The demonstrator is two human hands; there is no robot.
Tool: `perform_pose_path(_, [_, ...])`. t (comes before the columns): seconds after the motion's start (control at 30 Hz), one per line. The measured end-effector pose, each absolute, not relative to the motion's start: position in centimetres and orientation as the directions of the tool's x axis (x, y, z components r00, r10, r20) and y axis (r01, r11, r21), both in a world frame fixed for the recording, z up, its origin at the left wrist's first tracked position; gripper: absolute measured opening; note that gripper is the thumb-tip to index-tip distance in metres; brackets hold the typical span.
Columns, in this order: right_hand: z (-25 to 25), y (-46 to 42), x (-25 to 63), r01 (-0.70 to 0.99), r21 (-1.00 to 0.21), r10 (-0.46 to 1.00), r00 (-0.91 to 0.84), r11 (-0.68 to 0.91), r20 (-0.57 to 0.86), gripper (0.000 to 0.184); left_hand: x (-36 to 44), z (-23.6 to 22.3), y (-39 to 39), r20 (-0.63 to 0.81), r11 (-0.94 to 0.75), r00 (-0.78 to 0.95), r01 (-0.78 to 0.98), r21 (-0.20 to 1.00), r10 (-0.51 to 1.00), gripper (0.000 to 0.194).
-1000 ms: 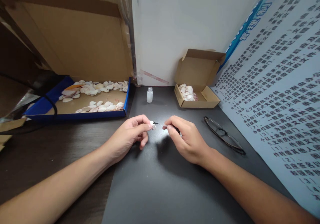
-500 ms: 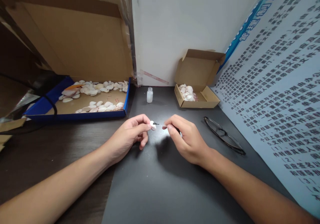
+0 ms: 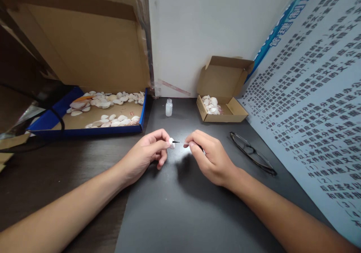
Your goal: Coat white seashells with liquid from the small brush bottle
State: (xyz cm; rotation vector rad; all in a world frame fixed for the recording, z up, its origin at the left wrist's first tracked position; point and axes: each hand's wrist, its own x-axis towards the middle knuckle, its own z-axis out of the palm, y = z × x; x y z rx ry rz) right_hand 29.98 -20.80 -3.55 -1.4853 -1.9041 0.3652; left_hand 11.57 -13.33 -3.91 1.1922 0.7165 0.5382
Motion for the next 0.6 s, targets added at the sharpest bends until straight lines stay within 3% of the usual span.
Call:
perform_pose_path(0.33, [-3.67, -20.58, 30.05, 0.781, -0.573, 0.961, -0.127, 0.249, 0.245, 0.019, 11.55, -3.92, -13.25, -0.215, 0.290, 0.674, 0.001, 0.957, 0.707, 0.014])
perform_pose_path(0.6, [-3.45, -20.89, 30.01, 0.736, -0.608, 0.946, -0.137, 0.297, 0.295, 0.015, 11.53, -4.04, -13.24, -0.217, 0.289, 0.676, 0.007, 0.957, 0.704, 0.014])
